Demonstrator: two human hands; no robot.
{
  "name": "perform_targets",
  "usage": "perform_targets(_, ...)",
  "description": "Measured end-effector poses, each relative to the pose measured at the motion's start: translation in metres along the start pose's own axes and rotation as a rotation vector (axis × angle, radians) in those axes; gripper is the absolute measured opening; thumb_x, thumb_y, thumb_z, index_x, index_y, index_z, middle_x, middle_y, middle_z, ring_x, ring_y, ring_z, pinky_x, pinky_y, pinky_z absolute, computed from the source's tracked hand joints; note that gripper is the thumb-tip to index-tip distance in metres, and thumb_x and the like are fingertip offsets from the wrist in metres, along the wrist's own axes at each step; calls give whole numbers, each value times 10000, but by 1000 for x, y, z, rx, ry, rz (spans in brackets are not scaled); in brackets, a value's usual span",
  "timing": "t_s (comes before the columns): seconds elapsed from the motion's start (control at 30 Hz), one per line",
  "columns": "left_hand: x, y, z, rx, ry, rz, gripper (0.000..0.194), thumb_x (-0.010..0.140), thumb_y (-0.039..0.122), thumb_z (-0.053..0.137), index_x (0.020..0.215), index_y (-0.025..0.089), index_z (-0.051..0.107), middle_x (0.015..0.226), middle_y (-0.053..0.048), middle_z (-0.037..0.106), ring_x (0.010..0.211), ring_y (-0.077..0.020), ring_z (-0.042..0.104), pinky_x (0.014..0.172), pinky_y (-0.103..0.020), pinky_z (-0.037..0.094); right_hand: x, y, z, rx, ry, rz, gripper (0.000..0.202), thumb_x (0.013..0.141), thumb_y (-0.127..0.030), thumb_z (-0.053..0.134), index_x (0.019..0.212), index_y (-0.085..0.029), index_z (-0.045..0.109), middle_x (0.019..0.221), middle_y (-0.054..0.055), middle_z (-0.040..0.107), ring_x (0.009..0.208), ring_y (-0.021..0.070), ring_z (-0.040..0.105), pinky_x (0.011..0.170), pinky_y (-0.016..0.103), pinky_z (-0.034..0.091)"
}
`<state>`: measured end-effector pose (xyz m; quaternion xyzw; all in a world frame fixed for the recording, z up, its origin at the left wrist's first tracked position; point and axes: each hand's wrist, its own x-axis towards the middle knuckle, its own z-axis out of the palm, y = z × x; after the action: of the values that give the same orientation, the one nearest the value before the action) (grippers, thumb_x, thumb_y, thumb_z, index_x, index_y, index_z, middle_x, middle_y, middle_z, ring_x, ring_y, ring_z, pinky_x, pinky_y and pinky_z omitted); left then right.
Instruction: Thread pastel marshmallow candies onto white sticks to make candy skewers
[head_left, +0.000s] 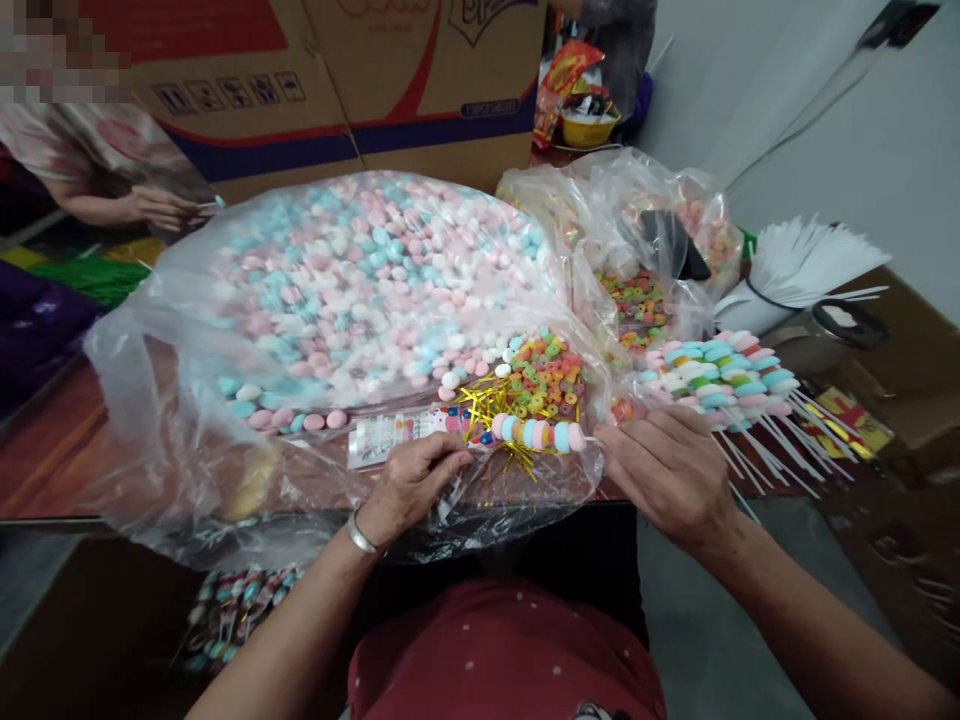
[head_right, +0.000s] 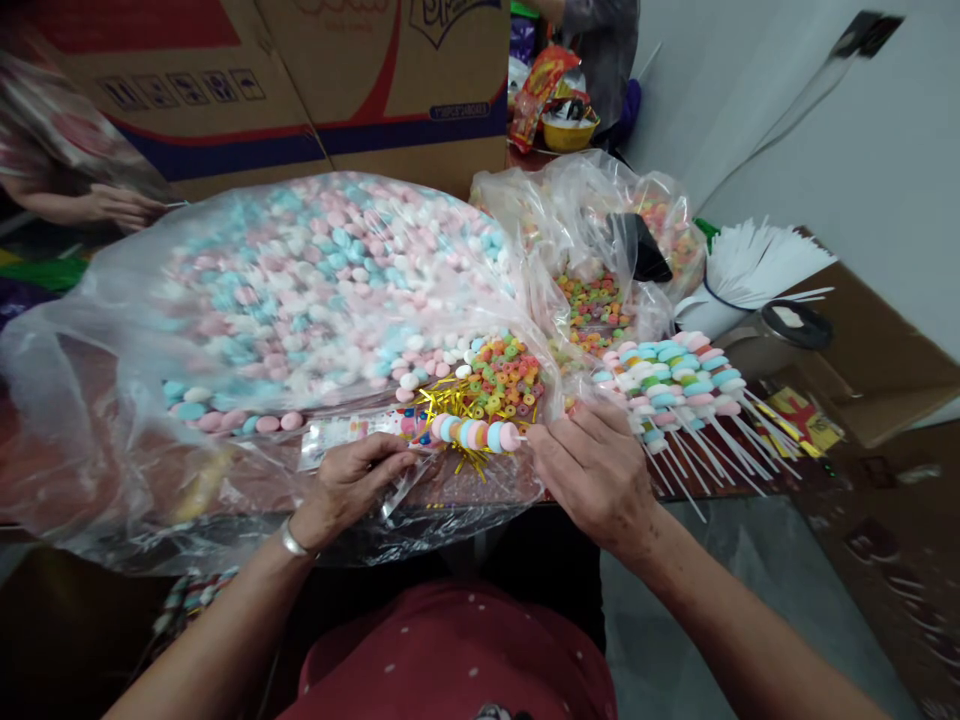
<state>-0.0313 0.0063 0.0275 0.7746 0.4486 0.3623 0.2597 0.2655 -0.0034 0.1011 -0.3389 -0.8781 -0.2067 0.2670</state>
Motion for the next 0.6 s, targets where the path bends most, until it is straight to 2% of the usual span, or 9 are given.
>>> perform_targets(0.2, -1, -1, -1, -122, -22, -159, 235, 897, 341, 590, 767, 169, 684, 611, 18, 638, 545, -93, 543, 528, -175, 418, -2, 2, 1, 33, 75, -31, 198, 846, -90, 613, 1018, -186, 639, 787, 32, 694, 743, 175, 579, 750, 345, 462)
perform_targets(0.4, 0, 9, -10, -450, -294, -418, 306, 853, 417, 627, 735, 143, 695, 649, -16, 682, 566, -104, 554, 536, -198, 427, -8, 5, 3, 39, 81, -62, 257, 863, -107, 608, 1100, -200, 646, 838, 39, 715, 754, 175, 601, 786, 371, 477)
perform_targets(0.47, 0, 12, -10, -532, -303, -448, 296, 815, 423, 675, 735, 138, 695, 662, -28, 694, 589, -112, 570, 560, -208, 443, -9, 5, 3, 48, 71, -62, 276, 863, -106, 612, 1121, -198, 646, 838, 40, 720, 751, 174, 609, 791, 376, 484)
perform_targets(0.6, -2, 10, -6, -576, -247, -456, 272, 767, 402, 725, 726, 138, 672, 655, -20, 677, 602, -110, 568, 572, -209, 442, -8, 2, 3, 75, 79, -33, 301, 865, -102, 615, 1144, -208, 648, 832, 29, 723, 751, 171, 621, 802, 382, 496)
